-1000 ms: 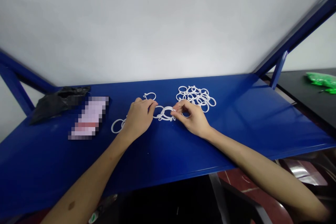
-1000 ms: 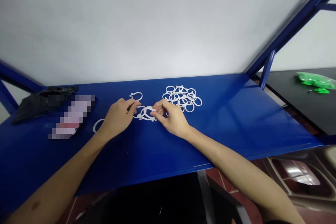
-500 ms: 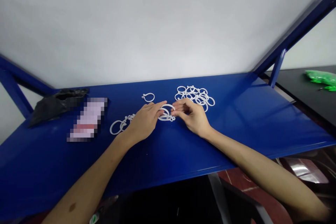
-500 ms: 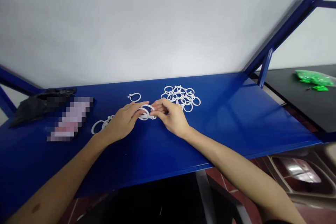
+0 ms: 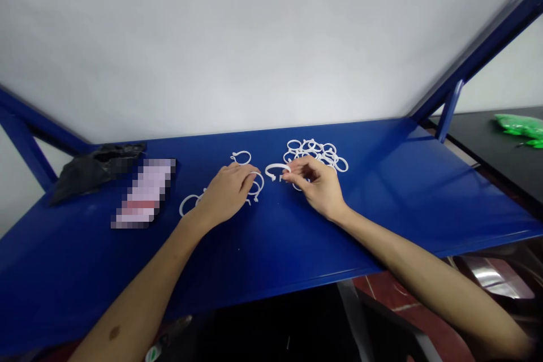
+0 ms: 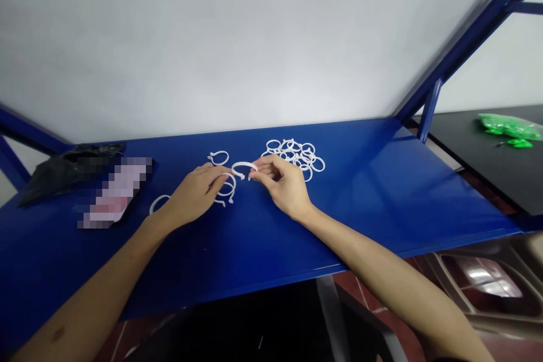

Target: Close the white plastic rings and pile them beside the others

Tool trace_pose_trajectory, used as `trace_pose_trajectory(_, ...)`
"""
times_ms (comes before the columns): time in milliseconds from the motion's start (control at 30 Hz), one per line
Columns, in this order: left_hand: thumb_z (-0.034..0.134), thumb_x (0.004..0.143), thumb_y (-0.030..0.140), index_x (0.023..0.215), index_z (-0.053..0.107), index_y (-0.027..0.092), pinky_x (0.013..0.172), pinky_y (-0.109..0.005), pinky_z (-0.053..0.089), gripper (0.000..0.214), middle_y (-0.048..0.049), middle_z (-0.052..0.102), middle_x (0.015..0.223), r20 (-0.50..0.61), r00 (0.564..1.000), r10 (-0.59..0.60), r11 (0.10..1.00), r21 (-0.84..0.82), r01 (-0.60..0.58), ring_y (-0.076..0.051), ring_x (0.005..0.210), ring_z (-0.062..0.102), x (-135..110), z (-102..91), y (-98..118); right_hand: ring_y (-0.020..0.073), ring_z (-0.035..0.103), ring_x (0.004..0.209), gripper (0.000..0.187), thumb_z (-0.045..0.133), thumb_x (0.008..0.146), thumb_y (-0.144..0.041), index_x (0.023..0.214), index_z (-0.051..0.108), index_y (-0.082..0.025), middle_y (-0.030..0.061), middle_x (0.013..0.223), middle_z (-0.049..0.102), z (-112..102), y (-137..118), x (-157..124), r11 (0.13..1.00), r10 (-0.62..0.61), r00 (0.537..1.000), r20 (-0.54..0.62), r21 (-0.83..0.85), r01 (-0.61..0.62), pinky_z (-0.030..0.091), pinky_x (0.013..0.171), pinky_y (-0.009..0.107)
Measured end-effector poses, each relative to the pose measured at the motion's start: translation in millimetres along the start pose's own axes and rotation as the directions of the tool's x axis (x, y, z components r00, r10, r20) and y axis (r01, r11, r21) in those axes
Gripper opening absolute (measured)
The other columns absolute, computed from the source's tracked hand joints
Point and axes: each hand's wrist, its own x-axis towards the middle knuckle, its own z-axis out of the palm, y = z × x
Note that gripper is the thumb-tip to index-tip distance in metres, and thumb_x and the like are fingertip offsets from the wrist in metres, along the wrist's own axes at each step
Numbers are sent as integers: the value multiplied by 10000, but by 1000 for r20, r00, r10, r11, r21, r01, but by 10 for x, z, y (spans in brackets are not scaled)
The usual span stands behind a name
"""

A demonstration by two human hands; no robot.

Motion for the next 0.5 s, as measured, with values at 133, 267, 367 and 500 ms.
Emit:
trace_pose_trajectory(133,434,975,288,1170,686,174,920,-490,440,338,-124,708,1118,-85,987,-139,973,173,152,-312,1063,574,10,-65,-31,147,646,767,72,708,898,-273,894,667,-214,31,888,694,-24,-35,-16,959,-198,961,194,-163,230,546,721,311)
trace_pose_trajectory(267,457,971,373,1077,730,202,917,-456,439,339,-104,707,1139,-218,968,-122,986,86,144,-306,1073,568,-3,-155,104,150,606,846,117,578,984,-261,916,653,-203,56,958,603,-38,-52,-68,862,-316,885,341,-287,419,523,745,303)
trace_pose_trajectory(367,404,1001,503,885,744,229,749,-326,471,451,-37,737,926,-42,991,-124,965,-237,110,-207,833,622,-22,-197,214,127,550,729,207,476,1026,-263,929,649,-204,49,932,583,-44,-88,-108,803,-261,868,422,-404,438,474,630,274)
trace_pose_trajectory(500,511,967,515,848,733,221,625,-262,445,388,-8,737,819,77,981,-179,833,-518,193,-140,670,597,-34,-183,256,139,568,751,154,487,1001,-227,936,627,-218,43,924,606,-31,-155,-119,833,-204,912,355,-427,352,481,638,283)
